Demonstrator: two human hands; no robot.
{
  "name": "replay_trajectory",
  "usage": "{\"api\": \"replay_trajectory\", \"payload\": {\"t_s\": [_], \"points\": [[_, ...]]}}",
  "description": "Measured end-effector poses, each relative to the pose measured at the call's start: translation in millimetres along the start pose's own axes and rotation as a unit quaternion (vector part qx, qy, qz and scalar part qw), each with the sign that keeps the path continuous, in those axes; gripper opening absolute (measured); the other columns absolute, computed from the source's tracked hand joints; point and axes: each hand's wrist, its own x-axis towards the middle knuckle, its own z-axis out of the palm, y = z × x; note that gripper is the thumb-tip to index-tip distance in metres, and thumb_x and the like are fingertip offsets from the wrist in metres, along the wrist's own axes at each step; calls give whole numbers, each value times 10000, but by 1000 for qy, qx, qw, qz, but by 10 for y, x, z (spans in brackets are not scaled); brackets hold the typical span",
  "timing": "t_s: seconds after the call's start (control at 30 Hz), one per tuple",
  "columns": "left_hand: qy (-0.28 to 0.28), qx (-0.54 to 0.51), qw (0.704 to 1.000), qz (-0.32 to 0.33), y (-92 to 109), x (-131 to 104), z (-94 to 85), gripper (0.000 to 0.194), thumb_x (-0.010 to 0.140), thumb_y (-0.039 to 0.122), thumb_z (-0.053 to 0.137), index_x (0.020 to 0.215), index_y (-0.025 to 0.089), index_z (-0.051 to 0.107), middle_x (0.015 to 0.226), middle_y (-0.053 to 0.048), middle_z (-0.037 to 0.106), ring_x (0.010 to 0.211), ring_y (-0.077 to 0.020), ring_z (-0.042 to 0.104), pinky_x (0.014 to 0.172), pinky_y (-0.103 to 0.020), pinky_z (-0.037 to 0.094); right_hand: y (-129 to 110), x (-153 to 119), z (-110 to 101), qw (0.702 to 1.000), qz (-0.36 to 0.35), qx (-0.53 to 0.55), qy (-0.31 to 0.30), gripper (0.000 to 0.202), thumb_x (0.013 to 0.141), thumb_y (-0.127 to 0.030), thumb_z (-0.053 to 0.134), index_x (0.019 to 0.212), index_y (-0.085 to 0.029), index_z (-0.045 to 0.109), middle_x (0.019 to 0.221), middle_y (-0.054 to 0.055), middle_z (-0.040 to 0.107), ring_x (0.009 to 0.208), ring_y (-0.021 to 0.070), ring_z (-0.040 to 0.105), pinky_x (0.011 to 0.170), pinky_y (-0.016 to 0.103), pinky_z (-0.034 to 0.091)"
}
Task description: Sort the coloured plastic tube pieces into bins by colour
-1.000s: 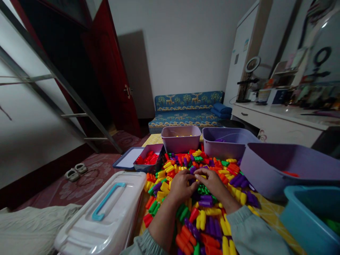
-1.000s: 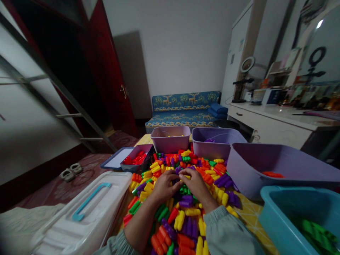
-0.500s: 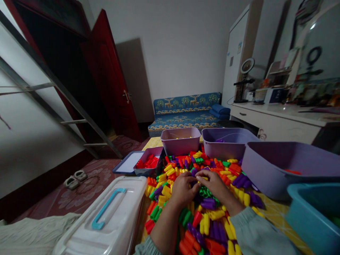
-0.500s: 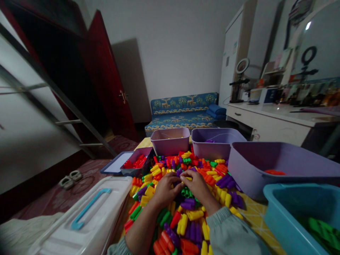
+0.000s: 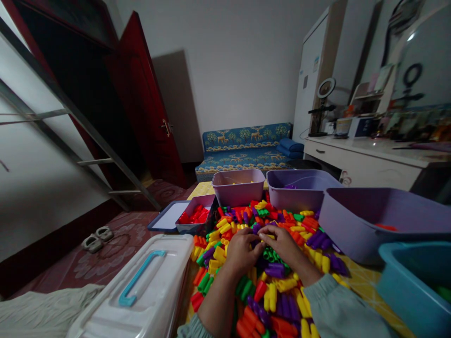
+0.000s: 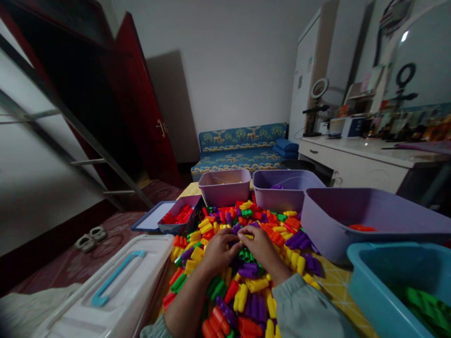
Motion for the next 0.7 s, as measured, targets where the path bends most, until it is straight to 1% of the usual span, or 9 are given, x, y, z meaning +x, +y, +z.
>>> {"api": "replay_trajectory", "payload": {"t_s": [0.23, 0.43, 0.7], "points": [[-3, -3, 1000, -4, 17, 7, -8, 268, 845, 385, 562, 955, 216, 739, 936, -58, 657, 885, -199, 611, 802, -294, 483, -7, -7, -4, 1000, 1, 5, -4, 186, 767, -312, 579, 822, -173, 690, 839, 50, 708, 866, 223, 648, 807, 339, 488], [-3, -4, 1000, -2, 8, 0, 5, 287, 850, 402, 552, 953, 211, 739, 924, -58, 652, 884, -196, 611, 799, -287, 477, 5, 2, 0, 1000, 7, 3, -4, 193, 755, -318, 577, 808, -165, 683, 835, 60, 707, 864, 229, 645, 807, 341, 480], [-4, -3, 1000, -10, 9, -3, -3, 286, 848, 406, 552, 955, 217, 738, 944, -57, 655, 892, -195, 610, 811, -278, 476, 22, 5, 8, 1000, 11, 2, -10, 209, 769, -329, 555, 822, -164, 672, 846, 62, 700, 879, 222, 639, 819, 330, 469]]}}
